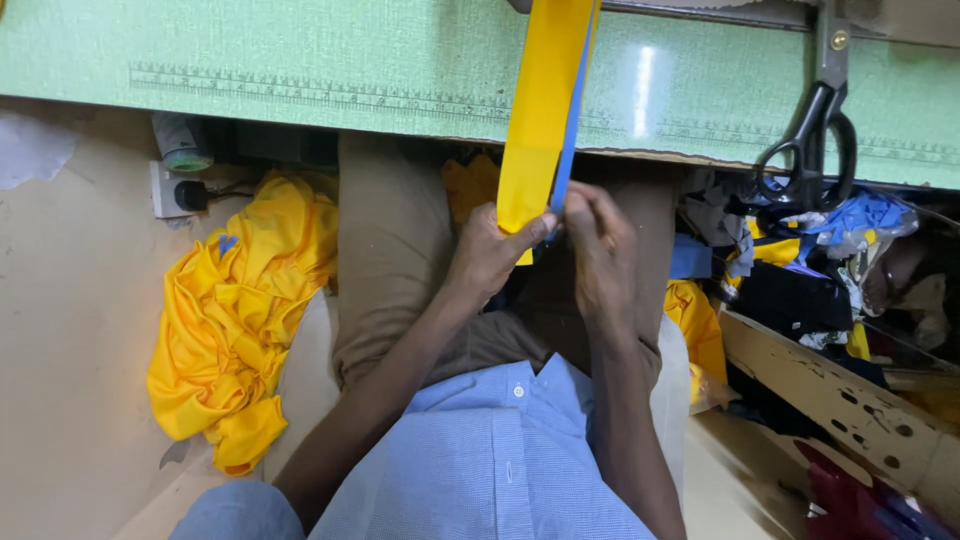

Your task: Layering and folding yellow and blue fabric strips on a sewing table

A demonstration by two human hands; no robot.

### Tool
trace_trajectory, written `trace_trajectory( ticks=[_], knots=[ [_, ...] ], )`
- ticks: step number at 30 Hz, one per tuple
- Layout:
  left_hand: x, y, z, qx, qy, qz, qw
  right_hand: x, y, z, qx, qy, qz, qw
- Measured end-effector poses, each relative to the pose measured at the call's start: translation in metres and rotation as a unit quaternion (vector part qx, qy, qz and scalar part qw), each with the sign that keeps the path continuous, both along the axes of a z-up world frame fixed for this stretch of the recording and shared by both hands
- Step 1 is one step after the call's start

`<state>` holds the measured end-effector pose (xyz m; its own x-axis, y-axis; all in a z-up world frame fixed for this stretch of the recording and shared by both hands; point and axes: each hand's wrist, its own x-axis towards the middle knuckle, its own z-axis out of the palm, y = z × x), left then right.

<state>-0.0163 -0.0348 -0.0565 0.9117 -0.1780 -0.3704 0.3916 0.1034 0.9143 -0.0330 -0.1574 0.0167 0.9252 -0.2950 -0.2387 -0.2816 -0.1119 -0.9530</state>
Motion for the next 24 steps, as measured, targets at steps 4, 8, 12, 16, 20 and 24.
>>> trace_trajectory(
  ticks=[4, 8, 12, 16, 20, 24],
  knots=[
    [0.009, 0.015, 0.014, 0.056, -0.010, -0.026, 0.998, 0.012, 0.000, -0.045, 0.142, -0.023, -0.057, 0.988],
    [0.027, 0.031, 0.056, 0.001, -0.046, -0.009, 0.999, 0.011, 0.002, -0.058, 0.144, -0.027, -0.069, 0.987],
    [0.030, 0.016, 0.075, -0.062, -0.051, 0.005, 0.997, 0.014, -0.003, -0.082, 0.133, -0.044, -0.083, 0.987],
    [0.028, 0.005, 0.057, -0.063, -0.100, -0.010, 0.993, 0.020, -0.024, -0.140, 0.143, -0.061, -0.083, 0.984],
    [0.019, 0.004, 0.026, -0.036, -0.108, 0.015, 0.993, 0.035, -0.012, -0.113, 0.169, -0.027, -0.084, 0.982],
    [0.017, 0.008, 0.009, -0.005, -0.122, 0.023, 0.992, 0.029, -0.012, -0.105, 0.147, -0.025, -0.065, 0.987]
  ],
)
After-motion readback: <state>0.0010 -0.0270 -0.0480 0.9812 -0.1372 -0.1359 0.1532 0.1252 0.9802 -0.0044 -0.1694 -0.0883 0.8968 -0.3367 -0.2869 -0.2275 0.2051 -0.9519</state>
